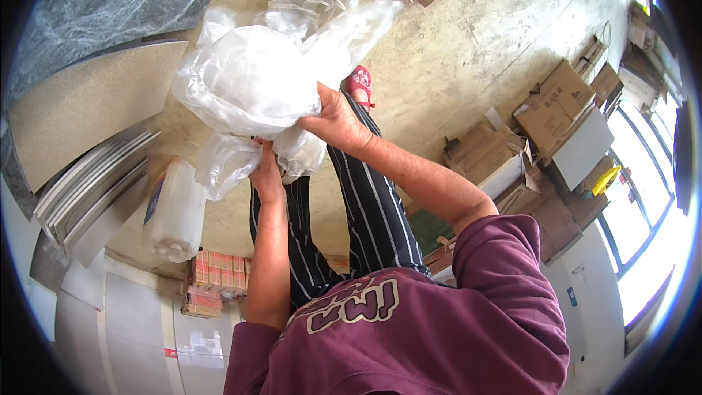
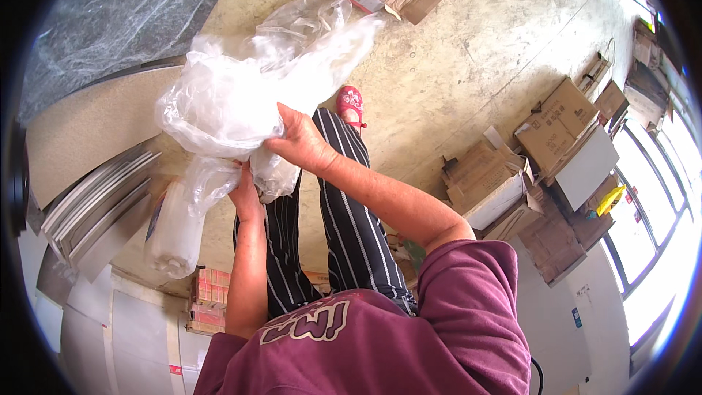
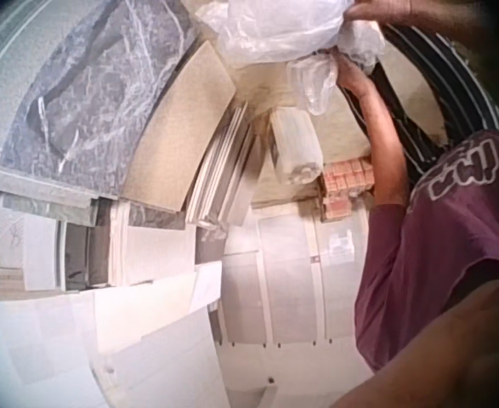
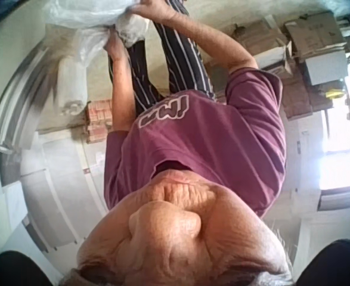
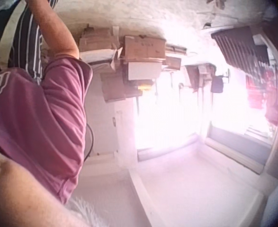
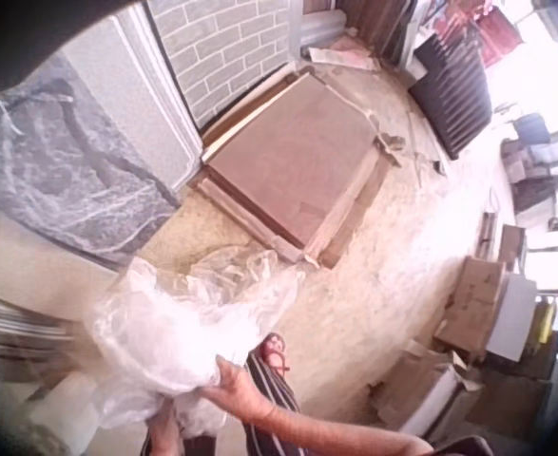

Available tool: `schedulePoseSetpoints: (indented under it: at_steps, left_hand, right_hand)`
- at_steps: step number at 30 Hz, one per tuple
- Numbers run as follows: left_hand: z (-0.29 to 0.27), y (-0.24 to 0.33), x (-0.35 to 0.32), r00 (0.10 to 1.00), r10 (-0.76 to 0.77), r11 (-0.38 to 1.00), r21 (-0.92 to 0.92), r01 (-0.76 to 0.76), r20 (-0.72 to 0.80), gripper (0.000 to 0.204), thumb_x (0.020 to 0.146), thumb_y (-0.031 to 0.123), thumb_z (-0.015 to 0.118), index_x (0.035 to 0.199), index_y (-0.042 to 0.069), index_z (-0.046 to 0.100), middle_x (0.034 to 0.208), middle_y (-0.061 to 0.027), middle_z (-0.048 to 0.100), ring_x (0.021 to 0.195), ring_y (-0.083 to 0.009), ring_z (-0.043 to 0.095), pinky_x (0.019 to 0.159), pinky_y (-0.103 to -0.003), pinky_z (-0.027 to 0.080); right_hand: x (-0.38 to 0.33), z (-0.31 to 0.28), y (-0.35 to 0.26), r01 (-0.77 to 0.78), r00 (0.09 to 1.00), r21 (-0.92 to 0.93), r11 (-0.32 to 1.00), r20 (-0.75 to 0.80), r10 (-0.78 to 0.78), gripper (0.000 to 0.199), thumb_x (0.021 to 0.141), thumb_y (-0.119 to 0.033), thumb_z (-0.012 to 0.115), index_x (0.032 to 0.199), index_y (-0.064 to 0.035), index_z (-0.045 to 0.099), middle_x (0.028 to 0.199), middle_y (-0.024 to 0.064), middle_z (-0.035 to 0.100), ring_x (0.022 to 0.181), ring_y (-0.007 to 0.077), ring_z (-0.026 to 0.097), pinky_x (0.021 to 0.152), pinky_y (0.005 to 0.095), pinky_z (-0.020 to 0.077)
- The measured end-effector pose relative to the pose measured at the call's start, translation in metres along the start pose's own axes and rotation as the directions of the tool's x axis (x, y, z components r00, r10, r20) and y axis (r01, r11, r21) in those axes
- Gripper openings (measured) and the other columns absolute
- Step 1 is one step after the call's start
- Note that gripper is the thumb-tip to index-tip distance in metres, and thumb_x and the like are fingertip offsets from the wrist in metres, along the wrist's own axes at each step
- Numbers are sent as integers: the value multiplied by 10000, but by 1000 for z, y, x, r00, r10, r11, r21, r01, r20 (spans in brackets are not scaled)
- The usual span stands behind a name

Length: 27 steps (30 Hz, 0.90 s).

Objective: The person wipes the white surfaces of several cabinet panels with a cloth and then wraps the cloth inside a plastic bag.

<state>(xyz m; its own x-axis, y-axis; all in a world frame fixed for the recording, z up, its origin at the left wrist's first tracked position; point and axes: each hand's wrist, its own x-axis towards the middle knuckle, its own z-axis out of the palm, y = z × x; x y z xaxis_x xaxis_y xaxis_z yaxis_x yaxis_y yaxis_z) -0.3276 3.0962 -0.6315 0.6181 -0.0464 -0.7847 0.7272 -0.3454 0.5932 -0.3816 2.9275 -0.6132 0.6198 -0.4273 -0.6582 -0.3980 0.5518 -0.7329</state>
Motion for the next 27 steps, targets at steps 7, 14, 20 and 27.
schedulePoseSetpoints:
  at_steps: [7,14,20,27]
  left_hand:
    - [0,17,2,988,-90,978,-177,111,123,508,853,195,603,1287,24,401,1235,-81,488,1106,-188,493,927,-340,433]
    - [-58,-11,27,965,-49,927,-349,140,259,563,858,241,599,1322,21,369,1259,-114,488,1148,-242,484,989,-364,403]
    - [-61,12,16,869,-201,884,-297,360,452,568,843,237,618,1314,26,382,1265,-114,488,1154,-236,479,989,-366,392]
    - [-44,14,25,882,-130,985,-47,169,453,574,826,233,641,1305,32,396,1272,-113,488,1161,-229,472,989,-369,379]
  right_hand:
    - [-18,13,11,-304,937,820,485,166,307,356,812,-57,585,1163,-44,529,1121,57,589,1044,182,556,933,349,428]
    - [-36,34,11,-487,870,129,864,160,467,454,826,-211,621,1224,-36,491,1190,112,543,1072,211,527,936,361,416]
    - [-22,34,22,458,880,-561,689,396,-263,416,876,-257,534,1247,-76,486,1282,142,476,1193,238,442,981,399,369]
    - [-12,36,-73,504,863,-742,442,420,-280,385,780,-258,601,1134,-112,563,1142,126,574,1012,292,567,886,402,449]
